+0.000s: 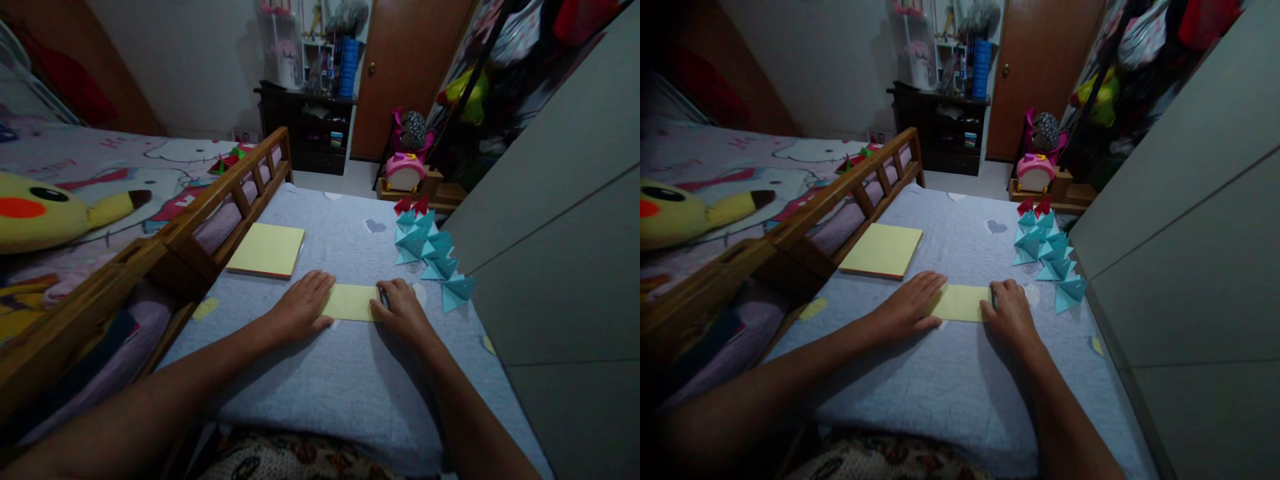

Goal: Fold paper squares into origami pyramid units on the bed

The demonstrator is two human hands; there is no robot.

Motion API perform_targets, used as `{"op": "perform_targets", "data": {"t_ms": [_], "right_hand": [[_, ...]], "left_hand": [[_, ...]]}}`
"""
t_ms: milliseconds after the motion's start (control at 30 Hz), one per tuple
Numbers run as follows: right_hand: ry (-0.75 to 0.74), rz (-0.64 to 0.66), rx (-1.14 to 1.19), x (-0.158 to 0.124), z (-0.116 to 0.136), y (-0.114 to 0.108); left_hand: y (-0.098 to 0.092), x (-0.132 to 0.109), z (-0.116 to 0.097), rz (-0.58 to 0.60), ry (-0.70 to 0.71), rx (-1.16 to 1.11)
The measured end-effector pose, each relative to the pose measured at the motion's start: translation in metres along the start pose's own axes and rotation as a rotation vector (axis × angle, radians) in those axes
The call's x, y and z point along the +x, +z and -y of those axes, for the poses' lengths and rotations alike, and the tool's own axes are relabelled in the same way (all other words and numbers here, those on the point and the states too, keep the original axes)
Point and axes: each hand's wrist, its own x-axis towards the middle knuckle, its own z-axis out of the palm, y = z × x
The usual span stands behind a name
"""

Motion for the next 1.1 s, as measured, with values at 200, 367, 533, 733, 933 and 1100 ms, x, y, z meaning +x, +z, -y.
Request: {"op": "perform_targets", "data": {"t_ms": [200,367,533,733,933,1100], "right_hand": [[-0.05,-0.123,0.192,-0.002,-0.002,0.001],[-0.084,-0.197,0.404,-0.005,0.003,-0.006],[0.029,-0.227,0.62,-0.01,0.007,-0.01],[-0.049,-0.304,0.839,-0.012,0.005,-0.006],[-0.08,-0.391,0.887,-0.013,0.003,-0.005],[-0.106,-0.392,0.939,-0.011,0.002,-0.004]], "left_hand": [[0.013,0.002,0.006,-0.005,-0.002,-0.074],[0.008,0.002,0.006,-0.045,-0.011,-0.195],[-0.005,0.003,0.0,-0.26,-0.13,-0.39],[-0.013,0.002,-0.002,-0.325,-0.17,-0.548],[-0.01,0.001,0.003,-0.26,-0.152,-0.437],[-0.006,0.002,0.006,-0.153,-0.192,-0.56]]}}
